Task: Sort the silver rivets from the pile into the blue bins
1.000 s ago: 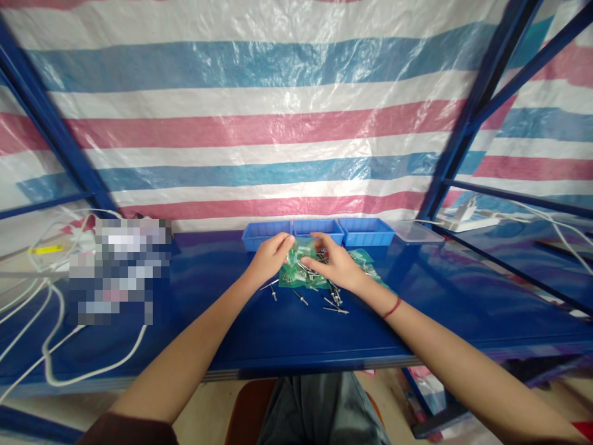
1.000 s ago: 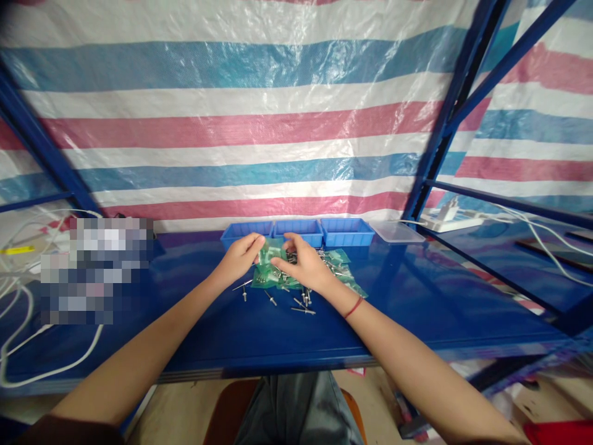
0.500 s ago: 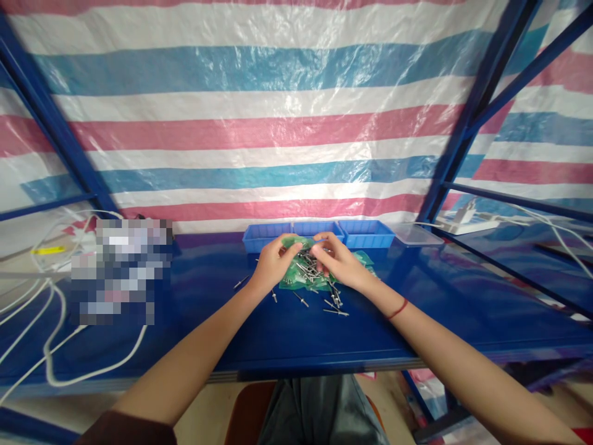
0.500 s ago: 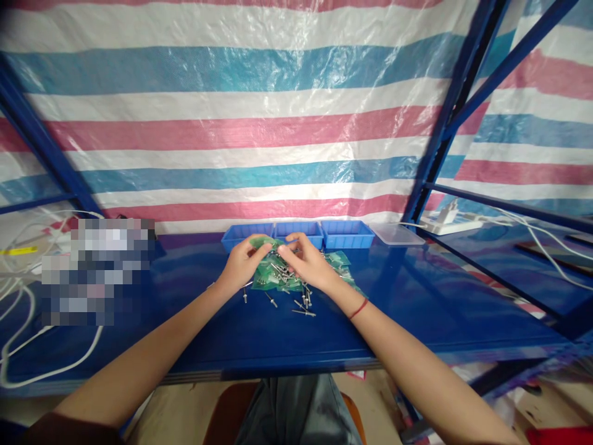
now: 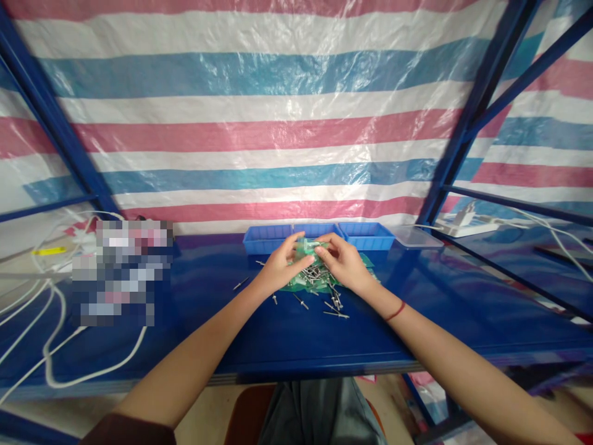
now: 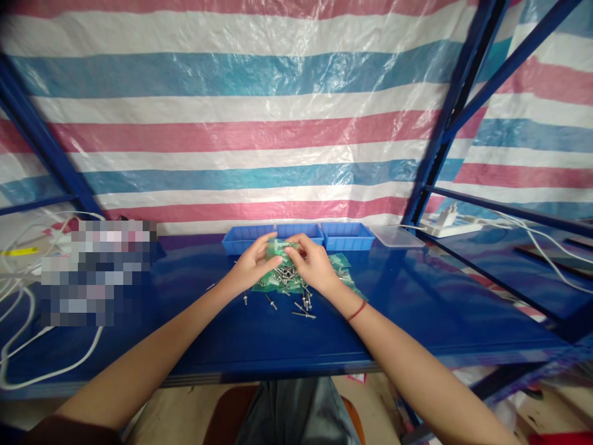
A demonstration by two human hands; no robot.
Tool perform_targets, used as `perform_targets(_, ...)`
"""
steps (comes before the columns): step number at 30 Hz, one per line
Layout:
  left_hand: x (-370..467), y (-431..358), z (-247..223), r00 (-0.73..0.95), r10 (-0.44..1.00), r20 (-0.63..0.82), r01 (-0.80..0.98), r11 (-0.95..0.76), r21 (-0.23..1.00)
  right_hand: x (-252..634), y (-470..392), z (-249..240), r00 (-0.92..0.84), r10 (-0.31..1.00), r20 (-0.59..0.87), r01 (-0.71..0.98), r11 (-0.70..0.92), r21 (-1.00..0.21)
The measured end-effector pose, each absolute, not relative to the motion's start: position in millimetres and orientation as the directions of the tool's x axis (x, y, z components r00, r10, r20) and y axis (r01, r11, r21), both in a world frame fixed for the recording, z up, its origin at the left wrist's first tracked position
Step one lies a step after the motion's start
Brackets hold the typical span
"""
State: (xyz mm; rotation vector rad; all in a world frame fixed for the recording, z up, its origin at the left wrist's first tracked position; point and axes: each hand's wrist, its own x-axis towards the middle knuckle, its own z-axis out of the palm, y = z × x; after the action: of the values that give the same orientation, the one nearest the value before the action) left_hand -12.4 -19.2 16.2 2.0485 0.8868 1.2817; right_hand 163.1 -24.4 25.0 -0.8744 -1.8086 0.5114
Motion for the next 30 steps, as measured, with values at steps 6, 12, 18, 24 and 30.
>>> perform_targets(6, -32, -2, 30, -0.065, 0.613, 0.788, 0.551, -0.636, 0.54, 169, -32, 40, -0.213, 0.699, 0.683, 0.452, 0.69, -0.565)
perform_targets(12, -71, 27, 24, 0.053, 0.653, 0.756, 0.88, -0.388, 0.274, 179, -24, 40, -0.239, 0.694, 0.679, 0.59, 0.66, -0.466)
perform_targets(18, -71, 30, 9, 0.18, 0.777, 0.603, 0.932, -0.332, 0.149, 195, -15, 41, -0.303, 0.747, 0.591, 0.688, 0.601, -0.406)
perform_targets(24, -57, 17, 17, 0.296, 0.68, 0.671, 0.852, -0.506, 0.137, 219, -7, 36, -0.594, 0.735, 0.327, 0.613, 0.676, -0.409)
perform_targets(30, -37, -10, 21, 0.527, 0.684, 0.504, 0.706, -0.683, 0.189, 236, -5, 41, -0.524, 0.817, 0.24, 0.724, 0.576, -0.38)
